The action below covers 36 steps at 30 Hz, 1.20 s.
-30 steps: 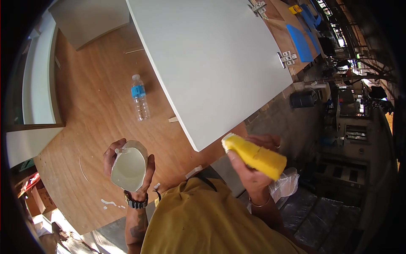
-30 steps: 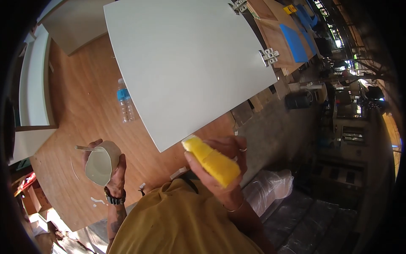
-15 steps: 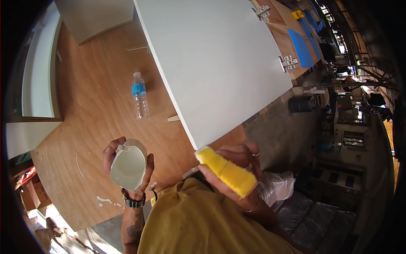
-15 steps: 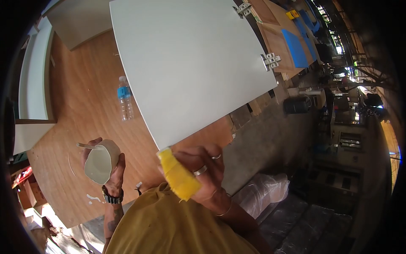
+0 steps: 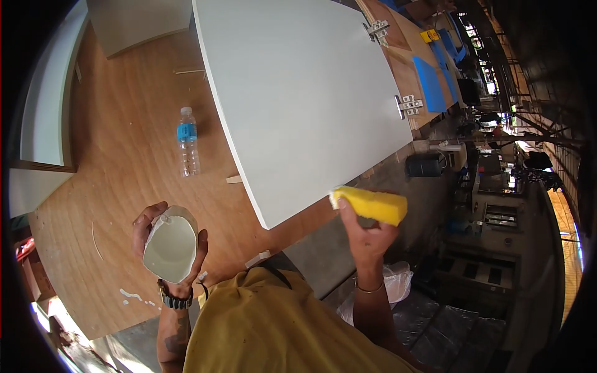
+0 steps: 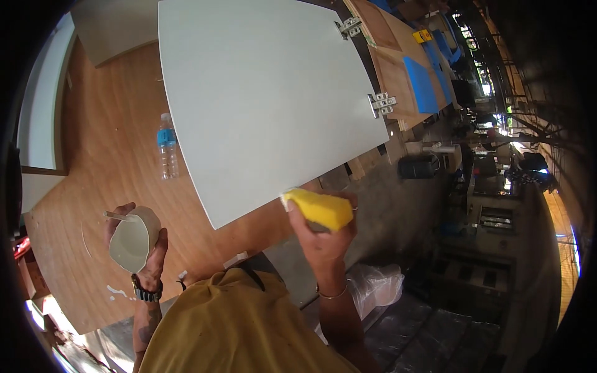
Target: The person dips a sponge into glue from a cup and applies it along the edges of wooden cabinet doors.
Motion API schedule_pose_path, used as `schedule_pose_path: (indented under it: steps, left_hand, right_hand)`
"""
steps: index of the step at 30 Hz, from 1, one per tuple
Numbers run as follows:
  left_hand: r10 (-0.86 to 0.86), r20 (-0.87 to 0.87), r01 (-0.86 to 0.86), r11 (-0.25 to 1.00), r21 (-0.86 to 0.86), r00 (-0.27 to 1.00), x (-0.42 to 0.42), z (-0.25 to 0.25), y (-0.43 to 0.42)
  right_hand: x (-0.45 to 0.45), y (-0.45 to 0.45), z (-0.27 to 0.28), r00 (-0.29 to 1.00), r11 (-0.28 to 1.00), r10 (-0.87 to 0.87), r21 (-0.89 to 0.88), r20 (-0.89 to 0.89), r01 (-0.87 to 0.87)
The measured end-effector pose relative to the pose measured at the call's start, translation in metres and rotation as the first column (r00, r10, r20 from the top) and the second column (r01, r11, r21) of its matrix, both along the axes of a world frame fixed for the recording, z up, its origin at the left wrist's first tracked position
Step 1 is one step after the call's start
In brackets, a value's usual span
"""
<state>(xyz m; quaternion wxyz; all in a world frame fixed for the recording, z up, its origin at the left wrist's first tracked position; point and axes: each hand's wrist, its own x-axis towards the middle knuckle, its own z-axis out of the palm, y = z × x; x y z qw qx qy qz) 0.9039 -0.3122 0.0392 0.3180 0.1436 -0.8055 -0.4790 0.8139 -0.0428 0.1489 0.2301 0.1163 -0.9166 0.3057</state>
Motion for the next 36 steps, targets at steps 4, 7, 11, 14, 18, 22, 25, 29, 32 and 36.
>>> schedule_pose_path:
  steps: [4, 7, 11, 14, 18, 22, 25, 29, 32, 36]
  left_hand:
    - [0.039, -0.044, -0.038, 0.999, 0.036, 0.998, -0.003, -0.002, 0.004]
    - [0.005, -0.009, -0.005, 1.000, 0.008, 1.000, -0.001, -0.005, 0.000]
    - [0.014, 0.033, -0.012, 0.999, -0.048, 0.999, 0.000, 0.003, 0.000]
    - [0.048, -0.009, -0.047, 0.998, 0.044, 0.999, -0.001, 0.003, 0.003]
    - [0.035, 0.031, -0.036, 0.999, 0.038, 0.999, 0.004, 0.005, 0.000]
    - [0.123, -0.071, -0.111, 0.983, 0.146, 0.990, 0.001, -0.001, 0.008]
    - [0.065, 0.010, -0.065, 0.997, 0.039, 0.998, 0.003, 0.006, 0.004]
    - [0.049, 0.065, -0.051, 0.998, 0.030, 0.997, 0.007, 0.008, 0.002]
    - [0.077, 0.038, -0.080, 0.994, 0.071, 0.996, 0.007, 0.006, 0.004]
    - [0.075, -0.033, -0.073, 0.995, 0.066, 0.997, 0.005, 0.002, 0.007]
  right_hand:
    - [-0.011, 0.021, 0.010, 0.987, 0.987, -0.158, -0.002, 0.035, 0.159]
    - [-0.007, 0.012, 0.016, 0.990, 0.989, -0.137, -0.042, 0.041, 0.139]
    - [-0.001, -0.003, 0.017, 0.998, 0.999, 0.049, 0.018, -0.028, -0.048]
    - [-0.002, -0.005, 0.019, 0.996, 0.996, 0.078, 0.056, -0.033, -0.076]
    - [-0.010, 0.008, 0.012, 0.999, 0.990, -0.054, -0.128, -0.004, 0.053]
    - [-0.005, 0.002, 0.011, 0.997, 0.997, 0.077, -0.026, -0.021, -0.077]
    - [-0.006, -0.005, 0.007, 0.990, 0.990, 0.140, 0.031, -0.035, -0.138]
    - [-0.011, 0.008, 0.004, 0.999, 0.999, 0.031, -0.013, 0.022, -0.030]
    - [-0.023, 0.037, -0.006, 0.993, 0.993, -0.115, 0.007, -0.006, 0.115]
    - [-0.042, 0.059, -0.003, 0.975, 0.974, -0.219, -0.060, -0.035, 0.216]
